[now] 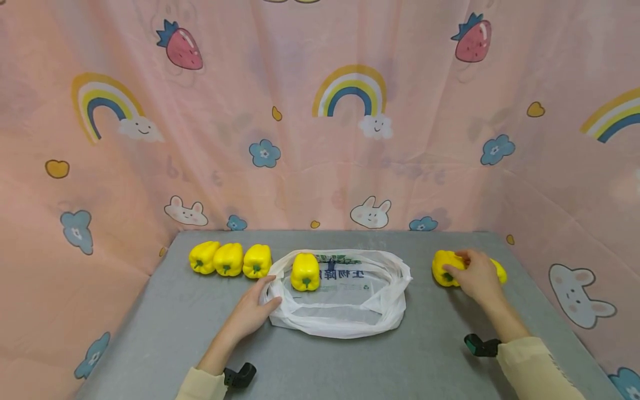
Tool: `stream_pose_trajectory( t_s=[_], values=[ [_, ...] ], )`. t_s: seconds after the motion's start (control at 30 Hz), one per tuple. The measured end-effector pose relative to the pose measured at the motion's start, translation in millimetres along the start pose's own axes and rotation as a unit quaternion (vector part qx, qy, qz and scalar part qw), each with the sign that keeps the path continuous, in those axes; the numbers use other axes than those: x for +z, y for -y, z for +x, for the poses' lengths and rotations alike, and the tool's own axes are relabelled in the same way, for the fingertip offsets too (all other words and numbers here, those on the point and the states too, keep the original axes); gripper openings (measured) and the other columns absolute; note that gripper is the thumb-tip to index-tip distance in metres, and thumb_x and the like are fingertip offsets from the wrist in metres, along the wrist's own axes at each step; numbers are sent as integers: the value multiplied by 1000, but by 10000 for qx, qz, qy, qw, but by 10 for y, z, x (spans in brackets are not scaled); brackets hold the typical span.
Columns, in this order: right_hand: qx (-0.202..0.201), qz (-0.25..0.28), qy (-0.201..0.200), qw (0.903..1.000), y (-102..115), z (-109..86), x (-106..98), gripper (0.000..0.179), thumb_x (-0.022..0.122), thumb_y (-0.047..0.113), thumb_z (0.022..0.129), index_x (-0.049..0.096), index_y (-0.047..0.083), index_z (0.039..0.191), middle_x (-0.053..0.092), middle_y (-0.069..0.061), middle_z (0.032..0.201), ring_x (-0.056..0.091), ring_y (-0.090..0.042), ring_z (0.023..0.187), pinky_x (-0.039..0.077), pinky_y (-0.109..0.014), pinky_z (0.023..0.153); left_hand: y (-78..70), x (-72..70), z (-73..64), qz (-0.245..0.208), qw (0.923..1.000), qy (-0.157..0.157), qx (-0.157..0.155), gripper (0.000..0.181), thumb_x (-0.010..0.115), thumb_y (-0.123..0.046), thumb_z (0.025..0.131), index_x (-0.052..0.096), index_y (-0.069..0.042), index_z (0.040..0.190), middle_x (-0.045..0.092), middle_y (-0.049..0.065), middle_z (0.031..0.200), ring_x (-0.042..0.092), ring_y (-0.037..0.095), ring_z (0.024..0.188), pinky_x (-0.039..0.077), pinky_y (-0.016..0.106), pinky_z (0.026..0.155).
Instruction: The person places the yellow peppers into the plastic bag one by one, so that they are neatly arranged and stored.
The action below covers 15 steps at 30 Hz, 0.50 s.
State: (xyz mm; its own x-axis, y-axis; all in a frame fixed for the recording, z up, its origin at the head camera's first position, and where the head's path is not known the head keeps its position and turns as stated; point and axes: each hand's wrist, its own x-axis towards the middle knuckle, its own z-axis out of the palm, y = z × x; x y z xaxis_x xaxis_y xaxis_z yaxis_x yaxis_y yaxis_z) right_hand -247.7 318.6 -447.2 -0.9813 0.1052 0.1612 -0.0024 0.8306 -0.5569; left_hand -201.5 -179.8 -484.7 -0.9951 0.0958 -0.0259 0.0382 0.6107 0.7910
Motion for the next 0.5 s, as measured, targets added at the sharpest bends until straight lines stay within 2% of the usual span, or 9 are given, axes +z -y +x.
stream_pose_trajectory(
  t_s=[0.17,0.5],
  values=[
    [-136,21,133,9998,-15,15,50,66,68,35,97,50,-17,134,50,-39,129,47,-52,112,42,-67,95,0,-2,0,-2,10000,-25,13,56,66,-29,99,47,-16,150,40,21,157,35,44,144,29,68,113],
    [-161,29,304,9994,38,44,111,67,71,33,95,48,-13,138,45,-39,135,43,-53,117,37,-70,100,23,13,15,-20,10000,-46,-33,57,67,-28,99,47,-16,151,40,20,157,35,43,145,28,67,113]
  ],
)
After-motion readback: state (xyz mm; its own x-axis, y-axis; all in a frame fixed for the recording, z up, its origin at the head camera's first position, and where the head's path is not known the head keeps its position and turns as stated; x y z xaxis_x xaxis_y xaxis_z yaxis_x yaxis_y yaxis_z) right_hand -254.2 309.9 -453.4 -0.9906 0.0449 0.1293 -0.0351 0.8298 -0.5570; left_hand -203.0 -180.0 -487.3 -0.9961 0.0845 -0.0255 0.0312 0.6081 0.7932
